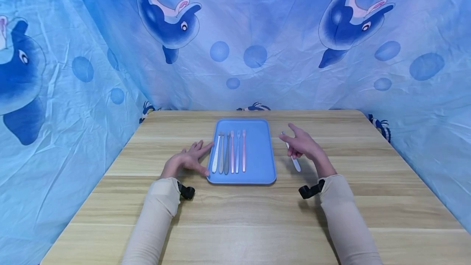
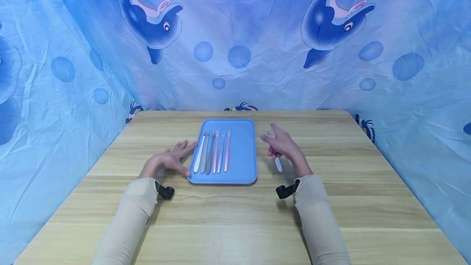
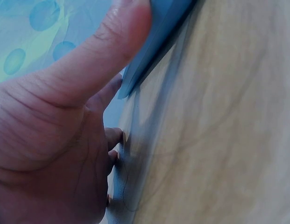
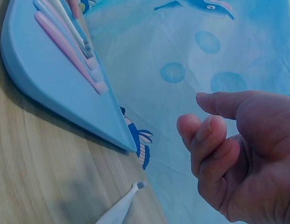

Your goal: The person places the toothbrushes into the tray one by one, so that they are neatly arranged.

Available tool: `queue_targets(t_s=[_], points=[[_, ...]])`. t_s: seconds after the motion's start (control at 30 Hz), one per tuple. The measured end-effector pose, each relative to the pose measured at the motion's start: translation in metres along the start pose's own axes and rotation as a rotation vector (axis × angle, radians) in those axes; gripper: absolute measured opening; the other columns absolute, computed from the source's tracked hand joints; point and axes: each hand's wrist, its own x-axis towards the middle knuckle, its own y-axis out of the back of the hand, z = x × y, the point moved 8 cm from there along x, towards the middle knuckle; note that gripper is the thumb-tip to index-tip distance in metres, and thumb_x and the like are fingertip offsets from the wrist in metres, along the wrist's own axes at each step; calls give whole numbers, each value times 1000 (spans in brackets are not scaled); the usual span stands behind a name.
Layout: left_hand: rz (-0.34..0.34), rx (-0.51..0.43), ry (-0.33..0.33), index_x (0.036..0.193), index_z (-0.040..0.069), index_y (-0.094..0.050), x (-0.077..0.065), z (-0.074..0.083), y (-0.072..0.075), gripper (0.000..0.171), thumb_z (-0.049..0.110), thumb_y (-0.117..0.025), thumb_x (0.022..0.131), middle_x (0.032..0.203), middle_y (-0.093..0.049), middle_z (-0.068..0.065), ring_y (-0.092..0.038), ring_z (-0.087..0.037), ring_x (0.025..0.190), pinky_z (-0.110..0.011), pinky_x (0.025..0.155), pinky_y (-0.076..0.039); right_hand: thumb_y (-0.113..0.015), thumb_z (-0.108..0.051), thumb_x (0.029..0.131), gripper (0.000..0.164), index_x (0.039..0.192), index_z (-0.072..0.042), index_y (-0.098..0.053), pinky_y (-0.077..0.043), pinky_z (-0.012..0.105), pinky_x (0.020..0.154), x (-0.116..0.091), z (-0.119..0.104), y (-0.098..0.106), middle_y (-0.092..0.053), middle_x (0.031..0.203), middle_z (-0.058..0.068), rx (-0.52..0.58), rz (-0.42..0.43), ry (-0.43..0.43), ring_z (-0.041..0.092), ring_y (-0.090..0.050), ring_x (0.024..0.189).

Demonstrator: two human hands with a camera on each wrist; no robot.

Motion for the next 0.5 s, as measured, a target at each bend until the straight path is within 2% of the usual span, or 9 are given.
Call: queue_targets(t_s=[0.33, 0.5], points=[[-2, -4, 17, 162, 35, 1, 5, -7, -2, 134, 73, -80, 62, 169, 18, -13, 20, -39, 156, -70, 121, 11, -51, -42, 104, 86, 162, -8, 2, -43, 23, 44, -3, 15, 5, -58, 54, 0, -20, -1, -29, 10, -53, 43], [-4, -9, 15, 162, 33, 1, 3, -5, -1, 135, 73, -81, 61, 169, 18, -14, 20, -38, 156, -68, 122, 12, -50, -39, 104, 83, 162, -6, 1, -44, 25, 45, -3, 26, 7, -58, 54, -1, -40, -8, -53, 10, -52, 43]])
